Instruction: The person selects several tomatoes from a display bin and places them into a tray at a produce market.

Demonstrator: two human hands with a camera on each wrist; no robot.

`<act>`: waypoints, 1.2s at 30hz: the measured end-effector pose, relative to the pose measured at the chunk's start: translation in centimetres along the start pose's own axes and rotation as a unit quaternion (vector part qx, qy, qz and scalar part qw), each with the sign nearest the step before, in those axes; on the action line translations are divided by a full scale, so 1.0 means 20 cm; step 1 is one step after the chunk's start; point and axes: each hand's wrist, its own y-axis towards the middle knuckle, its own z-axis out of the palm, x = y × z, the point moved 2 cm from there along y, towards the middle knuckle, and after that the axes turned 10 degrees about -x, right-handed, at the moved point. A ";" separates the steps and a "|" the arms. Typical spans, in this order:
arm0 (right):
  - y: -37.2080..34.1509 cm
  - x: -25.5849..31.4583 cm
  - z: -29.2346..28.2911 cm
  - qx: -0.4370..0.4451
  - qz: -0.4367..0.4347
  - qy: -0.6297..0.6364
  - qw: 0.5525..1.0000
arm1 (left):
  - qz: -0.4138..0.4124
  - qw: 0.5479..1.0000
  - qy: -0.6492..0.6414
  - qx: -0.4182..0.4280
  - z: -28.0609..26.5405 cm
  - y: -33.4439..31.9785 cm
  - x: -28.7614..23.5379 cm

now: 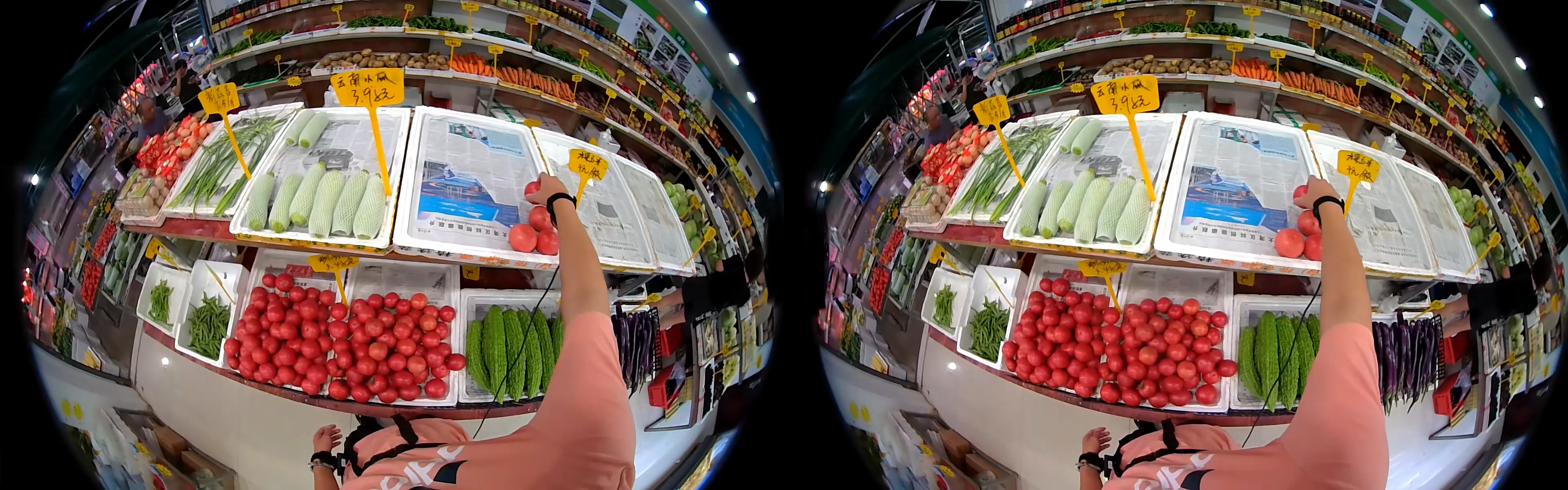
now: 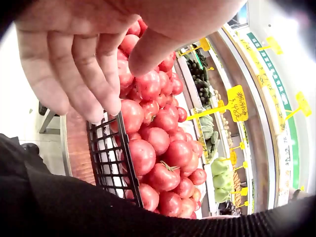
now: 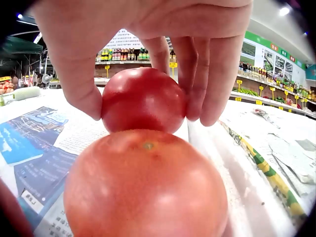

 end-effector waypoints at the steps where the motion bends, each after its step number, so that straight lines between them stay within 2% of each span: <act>1: 0.00 0.00 0.00 -0.002 0.001 -0.006 1.000 | 0.000 1.000 -0.004 -0.003 0.00 0.01 0.01; 3: 0.05 -0.04 0.05 0.016 -0.004 -0.021 1.000 | -0.007 1.000 -0.014 -0.008 0.00 0.02 0.03; 4: 0.13 -0.12 0.16 0.003 -0.005 -0.047 0.999 | 0.005 1.000 -0.015 -0.005 0.01 0.04 0.06; 5: 0.17 -0.15 0.21 0.018 0.015 -0.042 0.999 | 0.004 1.000 -0.014 -0.006 0.02 0.05 0.08; 6: 0.23 -0.18 0.28 0.054 0.001 -0.039 0.998 | 0.000 0.999 -0.036 0.008 0.03 0.04 0.08; 8: 0.21 -0.17 0.26 0.071 -0.018 -0.021 0.997 | -0.007 1.000 -0.028 0.000 0.05 0.01 0.04; 10: 0.27 -0.28 0.36 0.029 -0.041 -0.013 0.999 | 0.007 1.000 -0.025 -0.006 0.08 -0.04 -0.01; 14: 0.17 -0.18 0.27 0.031 -0.021 -0.025 0.999 | 0.030 1.000 0.006 -0.005 0.09 0.00 -0.01; 17: 0.24 -0.24 0.31 0.020 -0.006 0.022 1.000 | 0.033 0.999 -0.004 0.003 0.08 0.00 -0.05; 20: 0.30 -0.27 0.29 -0.054 -0.091 0.026 0.994 | 0.026 1.000 -0.009 0.008 0.06 0.02 -0.06; 22: 0.16 -0.17 0.16 -0.099 -0.126 0.109 0.981 | 0.028 1.000 -0.007 0.012 0.04 0.04 -0.08; 25: -0.46 0.21 -0.20 -0.130 -0.153 0.220 0.955 | 0.040 0.999 -0.004 0.018 0.02 0.04 -0.15; 26: -0.67 0.30 -0.28 -0.117 -0.190 0.237 0.946 | 0.047 0.999 0.014 0.023 0.02 0.05 -0.18; 27: -0.81 0.30 -0.27 -0.099 -0.196 0.261 0.940 | 0.053 0.998 0.032 0.028 0.02 0.06 -0.20; 28: -0.95 0.27 -0.20 -0.092 -0.157 0.312 0.933 | 0.060 0.996 0.050 0.035 0.03 0.07 -0.22; 29: -1.11 0.26 -0.17 -0.070 -0.160 0.283 0.943 | 0.067 0.997 0.024 0.023 0.04 0.07 -0.22; 30: -1.28 0.29 -0.16 -0.005 -0.105 0.300 0.948 | 0.089 0.995 0.041 0.028 0.06 0.09 -0.23; 31: -1.42 0.26 -0.09 0.006 -0.134 0.311 0.941 | 0.111 0.992 0.057 0.034 0.07 0.12 -0.23; 32: -1.58 0.27 -0.05 0.030 -0.108 0.317 0.942 | 0.134 0.987 0.073 0.040 0.09 0.13 -0.24; 33: -1.71 0.19 0.05 0.019 -0.115 0.272 0.955 | 0.143 0.986 0.077 0.035 0.11 0.13 -0.26; 34: -1.87 0.16 0.12 0.059 -0.036 0.365 0.929 | 0.192 0.972 0.127 0.041 0.14 0.15 -0.29; 36: -2.17 0.04 0.29 0.082 0.030 0.389 0.917 | 0.286 0.931 0.221 0.053 0.20 0.20 -0.34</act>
